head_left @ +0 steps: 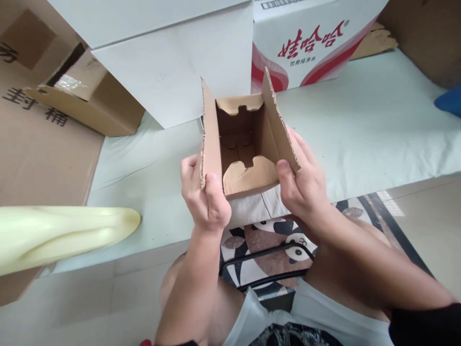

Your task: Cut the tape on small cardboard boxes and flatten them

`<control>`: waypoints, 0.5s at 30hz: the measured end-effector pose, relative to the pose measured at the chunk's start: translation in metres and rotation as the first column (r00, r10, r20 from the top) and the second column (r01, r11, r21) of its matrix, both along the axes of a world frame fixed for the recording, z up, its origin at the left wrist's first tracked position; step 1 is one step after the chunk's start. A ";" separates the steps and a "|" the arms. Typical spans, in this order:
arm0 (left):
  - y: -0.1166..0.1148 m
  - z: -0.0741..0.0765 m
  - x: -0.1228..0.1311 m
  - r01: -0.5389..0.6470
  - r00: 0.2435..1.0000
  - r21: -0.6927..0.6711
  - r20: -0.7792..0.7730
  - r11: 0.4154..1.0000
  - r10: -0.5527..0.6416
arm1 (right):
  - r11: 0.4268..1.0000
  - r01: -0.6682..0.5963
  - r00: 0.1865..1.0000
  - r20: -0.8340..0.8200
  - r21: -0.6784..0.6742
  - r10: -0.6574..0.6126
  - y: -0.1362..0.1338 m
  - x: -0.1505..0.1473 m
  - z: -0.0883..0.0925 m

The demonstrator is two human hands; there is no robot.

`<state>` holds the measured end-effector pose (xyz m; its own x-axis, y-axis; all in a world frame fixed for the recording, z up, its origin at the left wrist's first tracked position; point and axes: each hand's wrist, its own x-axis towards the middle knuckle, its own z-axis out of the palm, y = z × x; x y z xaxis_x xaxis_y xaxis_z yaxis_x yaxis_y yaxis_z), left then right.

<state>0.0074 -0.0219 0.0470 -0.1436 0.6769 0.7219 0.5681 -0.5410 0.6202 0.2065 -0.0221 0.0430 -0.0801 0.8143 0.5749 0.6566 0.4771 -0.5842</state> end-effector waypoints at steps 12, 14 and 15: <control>-0.002 0.009 -0.001 0.020 0.999 -0.017 0.027 1.000 -0.020 | 0.973 -0.209 0.977 -0.015 0.094 0.212 -0.003 0.001 -0.002; -0.002 0.011 -0.001 -0.023 0.999 -0.043 0.041 0.999 0.025 | 0.959 -0.254 0.963 -0.065 0.122 0.263 -0.004 0.001 -0.001; -0.002 0.011 -0.002 -0.047 0.997 -0.050 0.066 0.998 0.050 | 0.957 -0.259 0.956 -0.109 0.130 0.274 -0.004 0.001 0.000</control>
